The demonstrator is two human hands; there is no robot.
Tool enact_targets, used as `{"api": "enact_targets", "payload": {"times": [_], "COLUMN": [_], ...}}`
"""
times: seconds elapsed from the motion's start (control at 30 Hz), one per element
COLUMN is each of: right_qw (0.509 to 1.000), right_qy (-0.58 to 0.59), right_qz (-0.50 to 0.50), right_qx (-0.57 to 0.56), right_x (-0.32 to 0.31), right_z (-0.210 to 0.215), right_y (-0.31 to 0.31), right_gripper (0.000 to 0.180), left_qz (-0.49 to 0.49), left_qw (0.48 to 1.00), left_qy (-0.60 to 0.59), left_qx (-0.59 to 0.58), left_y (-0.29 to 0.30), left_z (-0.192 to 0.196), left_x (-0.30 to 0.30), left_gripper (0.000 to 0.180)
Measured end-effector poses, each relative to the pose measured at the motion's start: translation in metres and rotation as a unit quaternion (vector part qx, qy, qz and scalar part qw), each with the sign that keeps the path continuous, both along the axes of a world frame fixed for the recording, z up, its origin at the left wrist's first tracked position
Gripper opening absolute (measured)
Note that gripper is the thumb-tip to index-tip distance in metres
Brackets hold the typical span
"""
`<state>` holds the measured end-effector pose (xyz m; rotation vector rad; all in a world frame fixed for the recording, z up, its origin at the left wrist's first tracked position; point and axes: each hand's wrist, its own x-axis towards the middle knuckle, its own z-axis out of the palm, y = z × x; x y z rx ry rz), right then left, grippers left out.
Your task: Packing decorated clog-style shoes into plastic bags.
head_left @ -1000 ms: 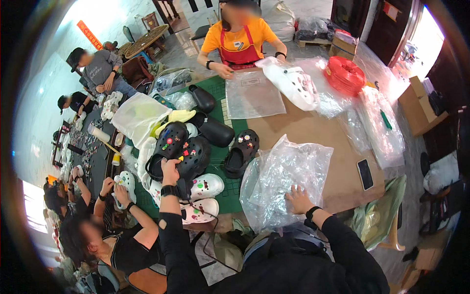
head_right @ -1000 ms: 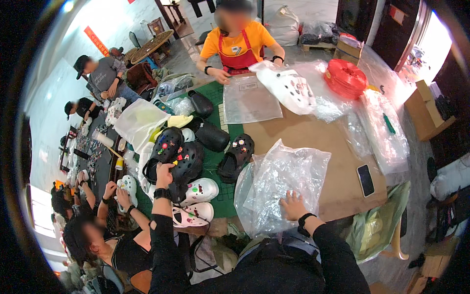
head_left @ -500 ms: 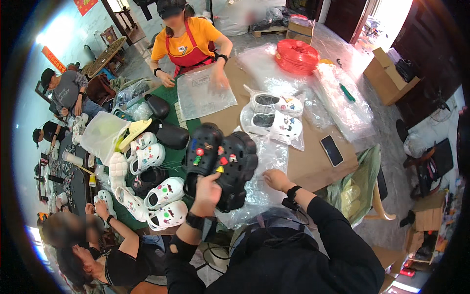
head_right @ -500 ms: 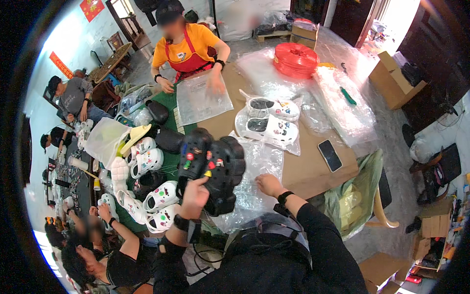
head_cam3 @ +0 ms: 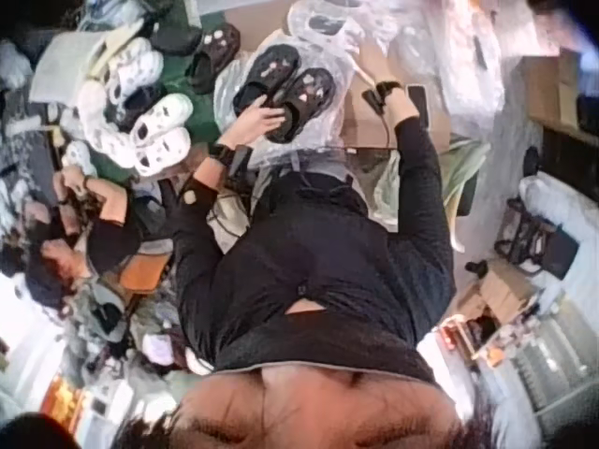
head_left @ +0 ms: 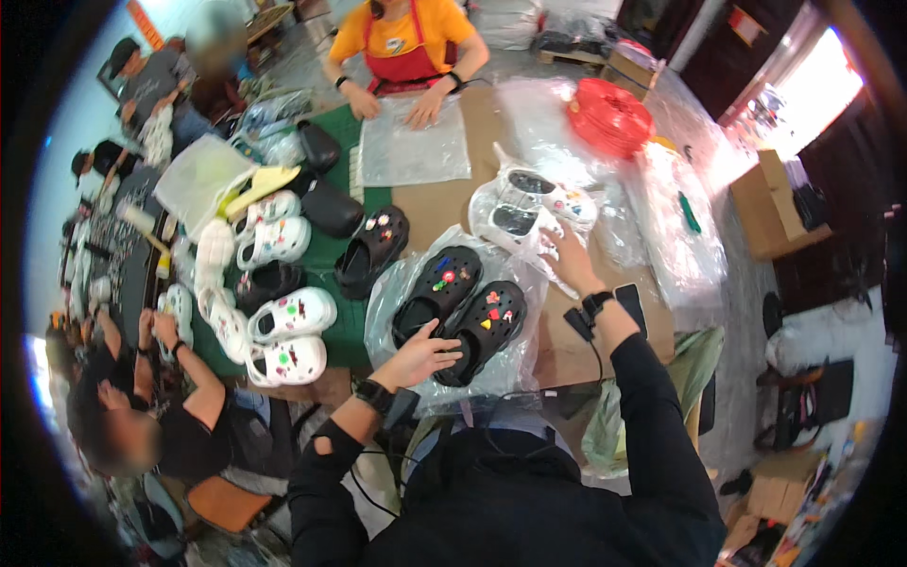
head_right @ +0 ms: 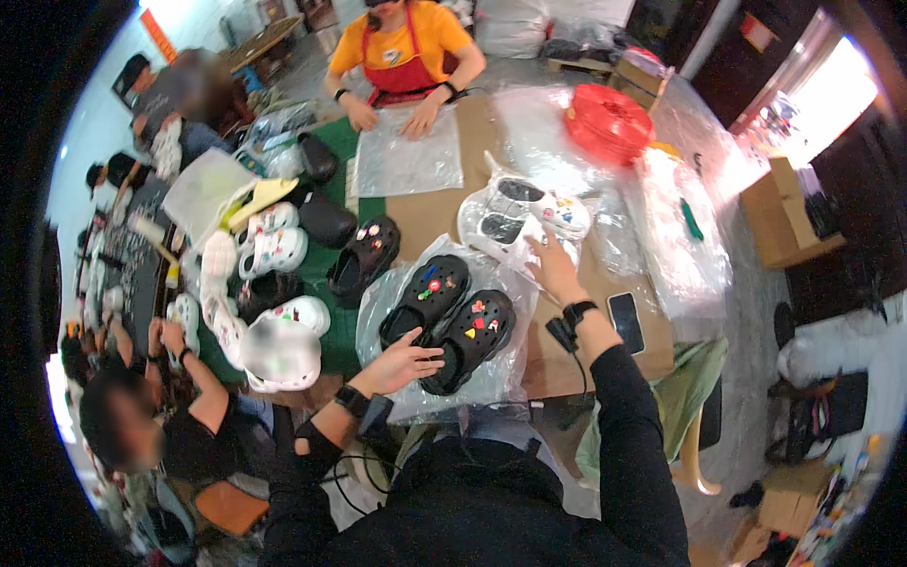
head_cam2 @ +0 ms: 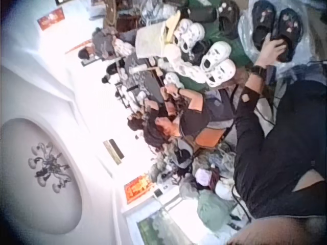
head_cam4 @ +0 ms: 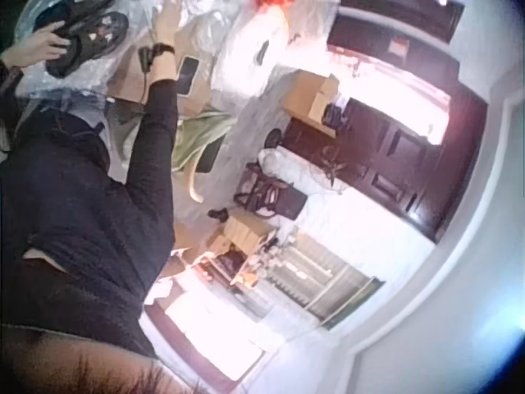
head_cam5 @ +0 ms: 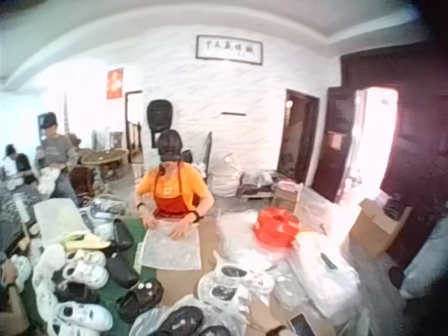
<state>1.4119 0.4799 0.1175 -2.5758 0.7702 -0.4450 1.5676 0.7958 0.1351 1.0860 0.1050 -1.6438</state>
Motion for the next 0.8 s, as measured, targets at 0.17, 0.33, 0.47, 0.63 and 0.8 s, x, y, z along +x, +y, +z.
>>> {"api": "enact_targets", "payload": {"times": [0.17,0.33,0.47,0.63,0.8], "right_qw": [0.942,0.945,0.944,0.98,0.994], "right_qy": [0.275,0.303,0.264,0.141,0.066], "right_qz": [0.057,0.055,0.129,0.086,-0.084], "right_qx": [-0.182,-0.109,-0.147,-0.112,-0.018], "right_x": [0.06,0.073,0.075,0.048,0.071], "right_z": [-0.01,-0.037,-0.028,-0.004,0.1], "right_y": [-0.044,-0.074,-0.074,-0.098,-0.036], "right_gripper": [0.072,0.054,0.026,0.034,0.02], "left_qz": [0.143,0.292,0.161,0.005,0.094], "left_qw": [0.987,0.922,0.776,0.749,0.863], "left_qy": [-0.073,-0.176,-0.411,-0.341,-0.29], "left_qx": [-0.003,0.182,0.45,0.568,0.403], "left_y": [0.097,0.2,0.278,0.311,0.312], "left_z": [-0.022,-0.037,-0.093,-0.138,-0.203], "left_x": [0.019,0.002,-0.054,-0.098,-0.13], "left_gripper": [0.033,0.031,0.051,0.111,0.111]}}
